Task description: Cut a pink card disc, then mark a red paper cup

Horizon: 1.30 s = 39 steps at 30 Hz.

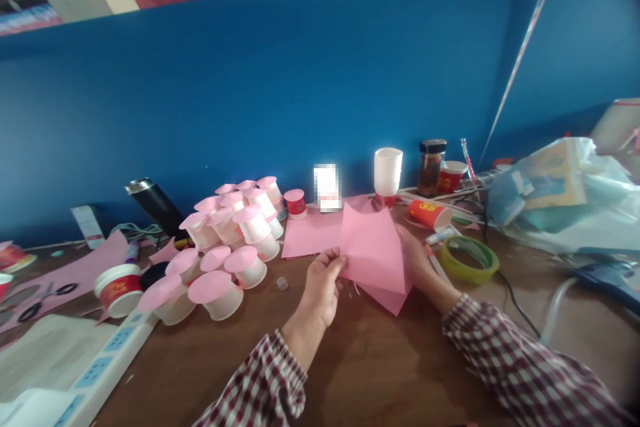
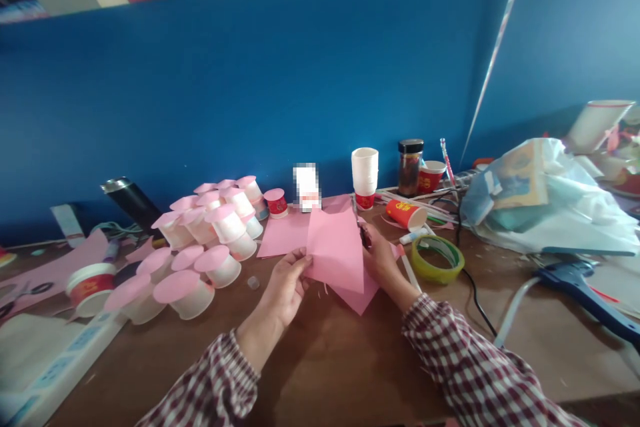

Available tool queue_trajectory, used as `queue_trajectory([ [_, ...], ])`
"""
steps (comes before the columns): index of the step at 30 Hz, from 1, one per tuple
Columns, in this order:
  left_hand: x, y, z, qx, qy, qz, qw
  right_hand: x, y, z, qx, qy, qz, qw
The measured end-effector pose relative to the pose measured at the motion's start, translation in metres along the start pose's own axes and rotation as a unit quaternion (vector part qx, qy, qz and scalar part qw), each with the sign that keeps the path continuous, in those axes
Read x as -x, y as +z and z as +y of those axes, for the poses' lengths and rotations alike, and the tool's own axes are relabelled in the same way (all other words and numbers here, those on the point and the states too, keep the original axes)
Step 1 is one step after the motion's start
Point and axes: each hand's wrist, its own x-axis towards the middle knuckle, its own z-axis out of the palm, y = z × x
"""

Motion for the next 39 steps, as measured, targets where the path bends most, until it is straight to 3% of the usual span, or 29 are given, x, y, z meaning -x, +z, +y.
queue_trajectory([
  [4,-0.018,-0.013,-0.013,0.017,-0.004,0.017,1.000,0.004,0.005,-0.008,-0.167,0.119,0.050,0.977],
  [6,-0.019,-0.019,-0.015,0.015,-0.002,0.016,1.000,0.007,0.008,-0.011,-0.213,0.154,0.044,0.964],
  [11,-0.020,-0.026,-0.017,-0.008,0.007,0.018,1.000,0.009,0.011,-0.014,-0.229,0.160,-0.004,0.960],
  [23,-0.024,-0.030,-0.024,-0.020,0.004,0.005,1.000,0.009,0.015,-0.006,-0.285,0.186,-0.039,0.939],
  [29,-0.020,-0.027,-0.021,0.053,-0.016,-0.014,0.998,0.010,0.014,-0.010,-0.319,0.176,-0.043,0.931],
  [33,-0.014,-0.023,-0.015,0.111,-0.113,-0.062,0.985,0.012,0.011,-0.018,-0.347,0.163,-0.082,0.920],
  [39,0.000,-0.023,-0.007,0.015,-0.205,-0.185,0.961,0.017,0.005,-0.020,-0.312,0.136,-0.119,0.933],
])
